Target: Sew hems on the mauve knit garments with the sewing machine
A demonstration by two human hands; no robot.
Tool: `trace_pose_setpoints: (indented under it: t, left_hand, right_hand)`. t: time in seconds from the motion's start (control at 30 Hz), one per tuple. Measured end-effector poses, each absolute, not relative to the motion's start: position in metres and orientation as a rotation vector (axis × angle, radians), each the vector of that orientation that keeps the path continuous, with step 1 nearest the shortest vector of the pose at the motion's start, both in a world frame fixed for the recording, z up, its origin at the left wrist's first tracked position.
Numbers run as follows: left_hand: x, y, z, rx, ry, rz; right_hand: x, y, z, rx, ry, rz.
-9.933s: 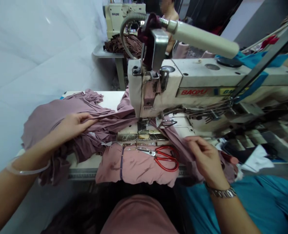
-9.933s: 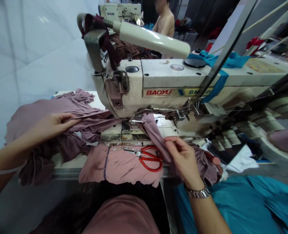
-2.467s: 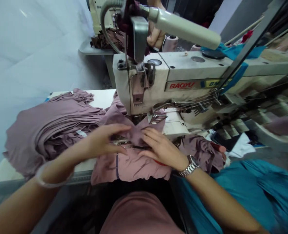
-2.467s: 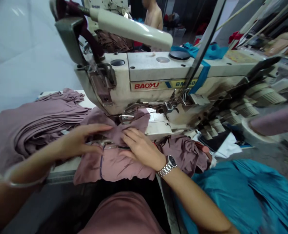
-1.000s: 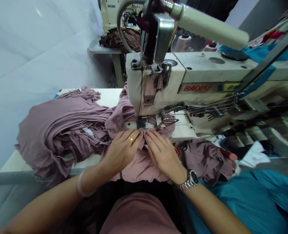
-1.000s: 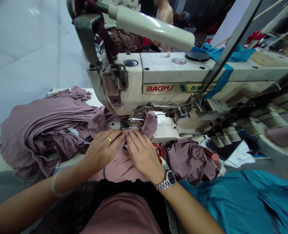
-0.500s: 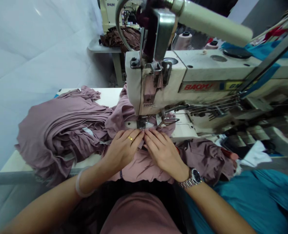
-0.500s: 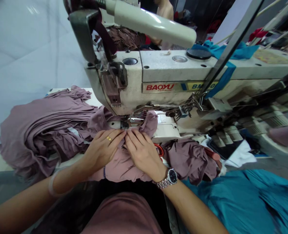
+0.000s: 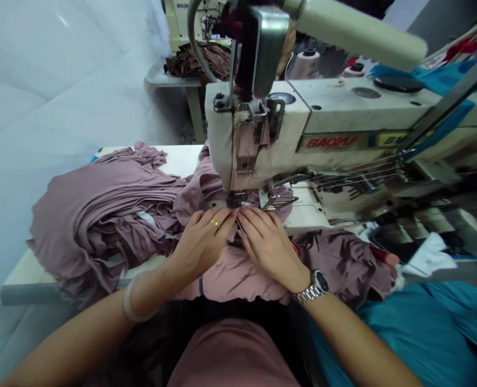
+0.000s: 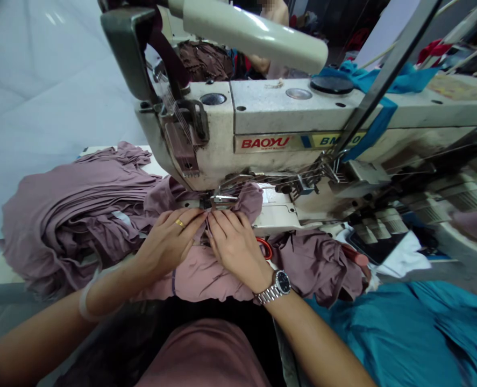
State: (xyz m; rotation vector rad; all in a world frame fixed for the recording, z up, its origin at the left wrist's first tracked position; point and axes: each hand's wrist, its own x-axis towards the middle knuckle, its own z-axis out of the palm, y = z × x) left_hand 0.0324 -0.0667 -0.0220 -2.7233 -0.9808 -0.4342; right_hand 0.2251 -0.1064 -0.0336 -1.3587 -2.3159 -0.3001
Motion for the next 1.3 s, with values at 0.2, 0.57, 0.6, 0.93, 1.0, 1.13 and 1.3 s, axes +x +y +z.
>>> trace_pose_setpoints:
  t: [0.2, 0.57, 0.6, 0.93, 1.0, 1.13, 1.3]
  left_hand:
    - [0.033, -0.062, -0.021, -2.731, -0.976, -0.431]
    - [0.024, -0.055, -0.017, -2.819, -0.742, -0.634]
    - [0.022, -0.054, -0.017, -2.830, -0.703, -0.672]
    - [0.026, -0.054, -0.014, -2.807, -0.688, -0.747]
    - [0.028, -0.053, -0.014, -2.797, -0.722, -0.731]
    - [0.031, -0.051, -0.016, -2.765, -0.804, -0.726]
    - [0.035, -0.048, -0.017, -2.774, -0.855, -0.705]
  right_hand:
    - [0.222, -0.102, -0.034, -1.391, -2.301, -0.305]
    - [0.228, -0.102, -0.036, -1.308, -2.269, -0.265]
    - [0.230, -0.103, -0.037, -1.267, -2.244, -0.240]
    - [0.225, -0.098, -0.031, -1.250, -2.184, -0.136]
    - [0.223, -0.096, -0.030, -1.297, -2.183, -0.139]
    - [0.223, -0.093, -0.029, -1.352, -2.205, -0.139]
    - [0.225, -0.085, -0.027, -1.401, -2.214, -0.079]
